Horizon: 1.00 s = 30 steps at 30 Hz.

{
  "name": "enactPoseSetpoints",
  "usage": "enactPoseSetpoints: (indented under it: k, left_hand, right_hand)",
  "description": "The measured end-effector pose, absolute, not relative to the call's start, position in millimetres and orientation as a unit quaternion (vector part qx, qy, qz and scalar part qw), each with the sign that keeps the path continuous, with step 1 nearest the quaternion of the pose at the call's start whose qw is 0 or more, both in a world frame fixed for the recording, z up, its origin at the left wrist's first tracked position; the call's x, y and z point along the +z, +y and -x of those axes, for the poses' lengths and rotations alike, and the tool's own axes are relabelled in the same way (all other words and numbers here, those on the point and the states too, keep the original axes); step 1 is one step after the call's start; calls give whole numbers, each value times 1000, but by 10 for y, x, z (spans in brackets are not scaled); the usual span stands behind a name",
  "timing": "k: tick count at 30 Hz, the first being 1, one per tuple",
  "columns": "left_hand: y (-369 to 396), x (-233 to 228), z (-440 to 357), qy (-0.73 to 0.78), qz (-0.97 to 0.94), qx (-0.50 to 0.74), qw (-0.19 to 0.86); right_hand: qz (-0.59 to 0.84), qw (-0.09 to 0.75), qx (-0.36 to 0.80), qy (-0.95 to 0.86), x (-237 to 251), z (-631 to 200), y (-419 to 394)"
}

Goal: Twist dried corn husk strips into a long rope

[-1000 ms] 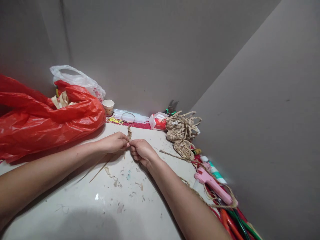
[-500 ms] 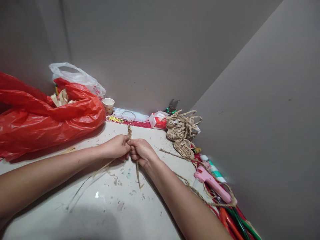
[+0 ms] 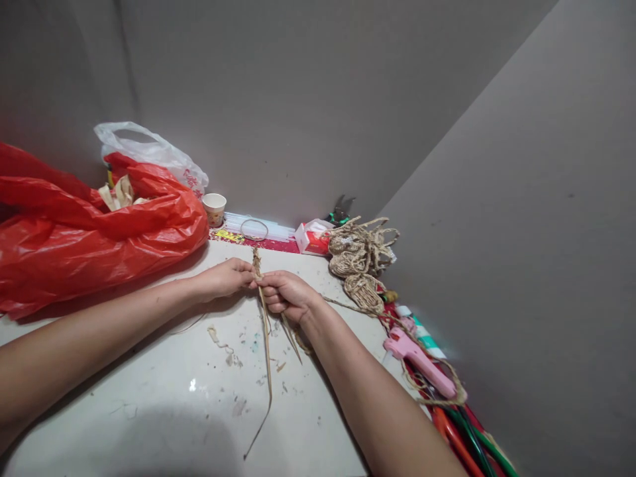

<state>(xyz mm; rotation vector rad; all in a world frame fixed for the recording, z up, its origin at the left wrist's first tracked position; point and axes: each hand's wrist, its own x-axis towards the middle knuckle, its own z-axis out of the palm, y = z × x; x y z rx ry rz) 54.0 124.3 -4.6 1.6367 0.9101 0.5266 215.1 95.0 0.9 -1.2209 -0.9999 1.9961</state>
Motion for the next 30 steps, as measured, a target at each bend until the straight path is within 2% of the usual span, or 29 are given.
enactPoseSetpoints:
  k: [3, 7, 11, 16, 20, 24, 30]
  left_hand:
    - [1278, -20, -495, 383, -740, 219, 509]
    - [1331, 16, -447, 370, -769, 194, 485]
    - [1319, 37, -455, 391, -732, 178, 529]
    - [1264, 56, -482, 416, -656, 150, 611]
    - [1254, 54, -498, 425, -632, 172, 625]
    - [1252, 45, -511, 450, -640, 175, 598]
    - [1219, 3, -532, 446, -642, 199, 591]
  right_hand:
    - [467, 281, 744, -387, 11, -2155, 950]
    - [467, 276, 735, -406, 20, -2158, 944]
    - [506, 282, 673, -461, 37, -2131, 922]
    - [557, 283, 533, -571, 1, -2068, 900]
    - [555, 267, 441, -653, -14, -2125, 898]
    - [580, 236, 408, -665, 64, -2239, 902]
    - [582, 258, 421, -646, 186, -2103, 828]
